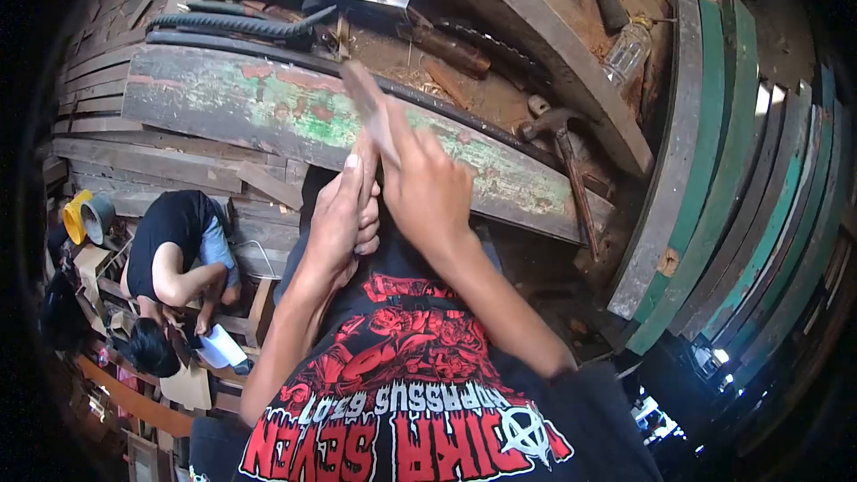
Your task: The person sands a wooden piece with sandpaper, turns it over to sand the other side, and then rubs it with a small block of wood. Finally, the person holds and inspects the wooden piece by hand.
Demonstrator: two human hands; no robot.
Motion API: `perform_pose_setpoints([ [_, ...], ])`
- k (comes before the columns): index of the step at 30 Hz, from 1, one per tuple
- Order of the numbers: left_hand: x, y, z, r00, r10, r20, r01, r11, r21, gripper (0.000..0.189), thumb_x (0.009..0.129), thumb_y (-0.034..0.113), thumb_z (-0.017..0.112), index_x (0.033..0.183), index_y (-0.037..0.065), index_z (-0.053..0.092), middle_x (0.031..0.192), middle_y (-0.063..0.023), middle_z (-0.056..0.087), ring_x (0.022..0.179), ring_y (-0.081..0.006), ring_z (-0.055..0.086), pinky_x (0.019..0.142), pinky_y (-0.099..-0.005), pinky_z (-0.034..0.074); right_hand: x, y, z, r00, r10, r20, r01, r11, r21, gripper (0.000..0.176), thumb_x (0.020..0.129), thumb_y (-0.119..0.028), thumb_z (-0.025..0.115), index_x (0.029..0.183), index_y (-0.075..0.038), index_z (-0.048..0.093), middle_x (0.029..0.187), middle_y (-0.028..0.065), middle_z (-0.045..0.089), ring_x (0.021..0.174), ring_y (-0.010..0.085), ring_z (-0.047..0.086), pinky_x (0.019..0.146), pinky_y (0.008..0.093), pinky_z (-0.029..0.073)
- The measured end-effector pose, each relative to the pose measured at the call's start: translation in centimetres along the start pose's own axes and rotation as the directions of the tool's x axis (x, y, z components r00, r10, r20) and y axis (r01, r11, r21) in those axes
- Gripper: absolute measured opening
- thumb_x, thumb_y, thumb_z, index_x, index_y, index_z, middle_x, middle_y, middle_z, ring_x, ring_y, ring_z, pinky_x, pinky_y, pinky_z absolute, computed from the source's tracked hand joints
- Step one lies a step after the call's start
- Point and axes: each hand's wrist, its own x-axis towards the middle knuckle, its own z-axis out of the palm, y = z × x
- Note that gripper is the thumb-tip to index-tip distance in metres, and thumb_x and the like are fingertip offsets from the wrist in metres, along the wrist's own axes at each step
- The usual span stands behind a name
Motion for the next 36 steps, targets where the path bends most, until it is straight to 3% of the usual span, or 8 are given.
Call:
perform_pose_setpoints([
  [2,0.5,0.9,0.1,1.0,-0.013,0.01,0.013,0.999,-0.04,0.052,0.108,0.06,0.042,0.097,0.01,0.049,0.06,0.0075,0.032,0.043,-0.0038,0.024,0.038,-0.0226,0.022,-3.1,0.4,-0.2,0.996,-0.086,-0.014,0.087,0.99,0.114,0.064,0.092,-0.017,0.063,0.155,-0.019,0.049,0.09,0.0177,0.066,0.072,0.0395,0.07,0.062,0.0539,0.054],
  [4,-0.1,0.5,0.0,0.998,-0.068,0.013,0.069,0.995,-0.076,0.051,0.108,0.06,0.042,0.097,0.01,0.049,0.06,0.0076,0.032,0.043,-0.0038,0.024,0.038,-0.0224,0.021,-1.5,-0.4,-0.6,0.997,-0.007,0.078,0.006,1.0,0.015,0.059,0.095,-0.013,0.061,0.153,-0.012,0.051,0.1,0.0253,0.069,0.083,0.0457,0.069,0.071,0.0539,0.054],
  [12,-0.1,0.7,-0.2,0.996,-0.088,0.024,0.09,0.993,-0.078,0.052,0.107,0.061,0.045,0.097,0.01,0.049,0.059,0.0072,0.031,0.042,-0.0045,0.025,0.039,-0.0224,0.021,0.0,-0.5,-0.2,0.996,0.057,0.065,-0.055,0.998,-0.038,0.057,0.094,-0.013,0.064,0.15,-0.014,0.055,0.106,0.0234,0.071,0.089,0.0432,0.071,0.074,0.051,0.057],
  [16,-0.1,1.9,-0.6,0.975,-0.195,0.107,0.216,0.944,-0.248,0.05,0.107,0.06,0.045,0.095,0.011,0.048,0.057,0.0077,0.032,0.039,-0.0045,0.025,0.036,-0.0215,0.022,-1.7,-0.5,-0.8,0.999,0.016,0.028,-0.016,0.999,0.032,0.053,0.094,-0.015,0.064,0.147,-0.014,0.057,0.108,0.023,0.072,0.091,0.0429,0.071,0.075,0.0521,0.057],
  [29,-0.6,1.6,-0.1,0.971,-0.225,0.08,0.238,0.941,-0.24,0.047,0.109,0.057,0.041,0.095,0.013,0.051,0.057,0.0088,0.031,0.039,-0.0036,0.025,0.036,-0.0197,0.023,1.2,-0.5,0.9,0.997,-0.03,-0.076,0.027,0.999,-0.046,0.068,0.089,-0.02,0.069,0.155,-0.018,0.05,0.084,0.0146,0.064,0.065,0.0369,0.07,0.056,0.0497,0.056],
  [32,-0.1,2.0,-0.1,0.981,-0.162,0.103,0.182,0.953,-0.242,0.047,0.109,0.057,0.042,0.094,0.012,0.049,0.056,0.008,0.032,0.038,-0.0042,0.025,0.035,-0.0198,0.023,-4.1,-0.6,-1.1,0.994,-0.02,0.109,0.01,0.996,0.094,0.065,0.091,-0.021,0.07,0.153,-0.019,0.051,0.102,0.0216,0.072,0.084,0.0435,0.071,0.07,0.0512,0.057],
  [34,0.2,2.1,-1.0,0.967,-0.213,0.142,0.246,0.924,-0.294,0.049,0.108,0.057,0.043,0.093,0.012,0.048,0.055,0.0082,0.031,0.037,-0.0042,0.025,0.034,-0.0199,0.022,-0.5,-1.5,-1.6,0.989,0.044,0.141,-0.04,0.999,-0.03,0.065,0.09,-0.012,0.067,0.153,-0.021,0.052,0.102,0.023,0.071,0.088,0.0431,0.071,0.075,0.0504,0.057],
  [36,-0.4,2.5,-0.7,0.959,-0.251,0.133,0.28,0.913,-0.298,0.05,0.108,0.059,0.043,0.091,0.012,0.047,0.055,0.0082,0.03,0.037,-0.0042,0.025,0.034,-0.0205,0.021,1.3,-0.8,-0.5,0.999,-0.023,0.03,0.025,0.998,-0.061,0.066,0.091,-0.01,0.065,0.154,-0.021,0.052,0.101,0.023,0.071,0.088,0.0432,0.071,0.076,0.051,0.056],
])
